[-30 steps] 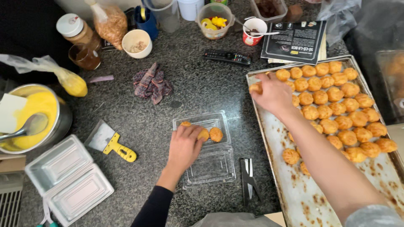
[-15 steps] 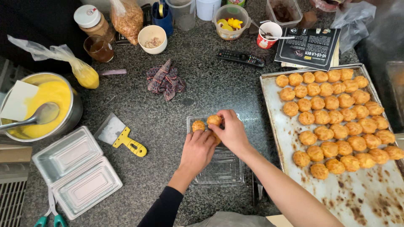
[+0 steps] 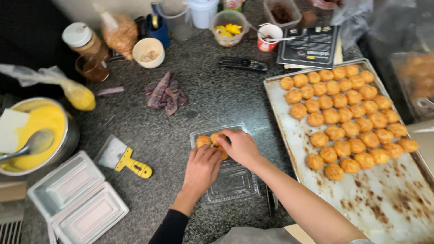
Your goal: The person places small round pastries from a metal baking tray into clear plastic containers. They then use a handheld stapler to seal the containers and place them on a metal rack. The process is repeated for multiple containers.
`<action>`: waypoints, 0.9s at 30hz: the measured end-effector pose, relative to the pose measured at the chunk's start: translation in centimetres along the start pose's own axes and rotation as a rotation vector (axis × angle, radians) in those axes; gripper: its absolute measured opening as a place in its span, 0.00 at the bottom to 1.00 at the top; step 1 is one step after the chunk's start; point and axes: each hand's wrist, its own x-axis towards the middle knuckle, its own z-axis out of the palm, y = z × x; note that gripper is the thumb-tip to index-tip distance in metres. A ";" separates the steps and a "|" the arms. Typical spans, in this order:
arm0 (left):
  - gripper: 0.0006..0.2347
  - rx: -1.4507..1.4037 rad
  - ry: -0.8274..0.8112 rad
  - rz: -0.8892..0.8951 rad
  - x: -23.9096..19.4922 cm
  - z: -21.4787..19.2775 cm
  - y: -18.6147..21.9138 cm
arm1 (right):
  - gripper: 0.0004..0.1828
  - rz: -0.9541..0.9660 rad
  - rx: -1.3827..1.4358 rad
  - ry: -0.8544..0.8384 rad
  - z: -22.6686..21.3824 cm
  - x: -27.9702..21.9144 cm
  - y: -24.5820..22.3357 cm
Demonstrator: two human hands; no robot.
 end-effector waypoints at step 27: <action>0.08 -0.184 -0.015 0.165 14.5 4.5 9.4 | 0.25 0.243 -0.429 0.073 -16.0 -3.5 18.9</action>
